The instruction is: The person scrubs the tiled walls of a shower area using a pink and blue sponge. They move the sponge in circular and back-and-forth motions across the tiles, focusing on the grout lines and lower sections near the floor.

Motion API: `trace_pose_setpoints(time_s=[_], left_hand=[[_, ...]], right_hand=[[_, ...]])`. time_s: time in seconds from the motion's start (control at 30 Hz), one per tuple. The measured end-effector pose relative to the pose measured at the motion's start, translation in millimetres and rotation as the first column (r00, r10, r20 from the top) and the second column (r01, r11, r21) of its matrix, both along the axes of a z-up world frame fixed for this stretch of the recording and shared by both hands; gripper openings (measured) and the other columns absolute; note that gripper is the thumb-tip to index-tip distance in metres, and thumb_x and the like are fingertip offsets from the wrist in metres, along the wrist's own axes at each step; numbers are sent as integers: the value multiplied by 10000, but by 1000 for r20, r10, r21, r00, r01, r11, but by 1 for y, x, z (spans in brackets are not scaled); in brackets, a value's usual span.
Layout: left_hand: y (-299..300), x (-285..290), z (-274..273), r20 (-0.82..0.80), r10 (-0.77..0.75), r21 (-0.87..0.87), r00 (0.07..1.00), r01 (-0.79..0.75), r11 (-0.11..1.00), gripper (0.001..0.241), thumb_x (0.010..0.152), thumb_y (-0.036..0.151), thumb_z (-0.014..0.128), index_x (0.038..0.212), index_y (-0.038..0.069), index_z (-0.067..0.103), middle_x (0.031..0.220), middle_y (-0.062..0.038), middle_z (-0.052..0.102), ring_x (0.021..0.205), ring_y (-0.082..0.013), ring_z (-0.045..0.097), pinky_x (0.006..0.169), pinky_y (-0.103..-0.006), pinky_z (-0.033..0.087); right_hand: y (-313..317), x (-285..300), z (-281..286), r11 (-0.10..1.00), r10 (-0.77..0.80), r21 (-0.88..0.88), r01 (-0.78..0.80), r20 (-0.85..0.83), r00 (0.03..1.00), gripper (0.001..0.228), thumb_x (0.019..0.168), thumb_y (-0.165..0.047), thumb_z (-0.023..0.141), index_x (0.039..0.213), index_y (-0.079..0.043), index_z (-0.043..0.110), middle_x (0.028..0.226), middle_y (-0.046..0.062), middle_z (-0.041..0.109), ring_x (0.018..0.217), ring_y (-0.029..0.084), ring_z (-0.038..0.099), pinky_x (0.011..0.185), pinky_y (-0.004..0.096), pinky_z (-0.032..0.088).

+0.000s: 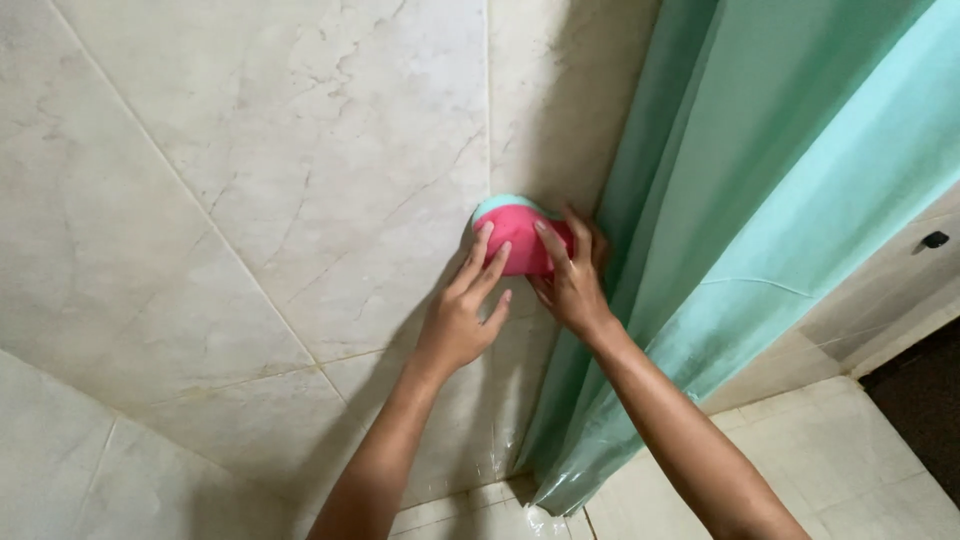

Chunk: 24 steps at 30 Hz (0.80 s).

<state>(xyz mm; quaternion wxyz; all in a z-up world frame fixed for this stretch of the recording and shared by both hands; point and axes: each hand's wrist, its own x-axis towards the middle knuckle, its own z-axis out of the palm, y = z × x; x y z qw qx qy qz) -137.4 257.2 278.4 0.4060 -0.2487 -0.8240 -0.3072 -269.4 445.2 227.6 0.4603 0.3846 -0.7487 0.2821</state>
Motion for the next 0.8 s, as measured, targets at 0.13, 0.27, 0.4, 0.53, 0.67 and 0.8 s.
trace_pose_setpoints(time_s=[0.13, 0.27, 0.4, 0.53, 0.67, 0.8], left_hand=[[-4, 4, 11, 37, 20, -1, 999, -20, 1000, 665, 932, 95, 695, 1554, 118, 459, 1686, -166, 305, 1485, -394, 445, 1137, -441, 474], [-12, 8, 29, -28, 57, -39, 998, -58, 998, 677, 937, 111, 699, 1565, 128, 445, 1700, -169, 268, 1484, -391, 447, 1152, -447, 473], [-29, 5, 54, -159, 175, -65, 972, -187, 980, 707, 940, 117, 704, 1588, 83, 423, 1689, -212, 259, 1530, -447, 356, 1226, -504, 397], [-63, -2, 74, -296, 331, -70, 896, -366, 928, 680, 961, 127, 707, 1586, 93, 442, 1689, -202, 286, 1565, -460, 307, 1276, -520, 349], [-96, -12, 90, -386, 493, -169, 780, -585, 793, 667, 1000, 196, 703, 1606, 91, 445, 1698, -194, 291, 1576, -455, 253, 1285, -530, 316], [-108, -19, 92, -390, 596, -257, 702, -705, 662, 668, 1037, 304, 661, 1632, 110, 431, 1718, -160, 269, 1587, -391, 235, 1240, -528, 333]], right_hand=[[4, -10, 23, 989, 148, -19, -150, -66, 987, 933, 764, -25, 879, 1543, -259, 422, 1592, 165, 413, 1425, 392, 470, 1155, 515, 452], [0, 9, 86, 998, 25, 58, -11, -236, 971, 827, 697, -68, 907, 1430, -265, 578, 1512, 66, 516, 1339, 341, 468, 1118, 494, 375], [-9, 16, 143, 993, -80, 52, 107, -371, 925, 778, 754, -124, 929, 1451, -267, 615, 1515, 24, 530, 1358, 309, 447, 1124, 474, 295], [-13, 8, 204, 989, -136, -8, 150, -477, 868, 761, 853, -138, 935, 1526, -254, 600, 1545, 26, 538, 1408, 291, 420, 1164, 466, 290], [-19, 13, 240, 988, -154, -58, 144, -501, 851, 775, 797, -140, 912, 1491, -221, 578, 1535, 52, 529, 1430, 334, 426, 1180, 488, 290], [-21, 12, 227, 993, -103, 8, 122, -472, 875, 830, 791, -232, 904, 1557, -192, 587, 1530, 86, 537, 1358, 321, 497, 1140, 508, 316]])
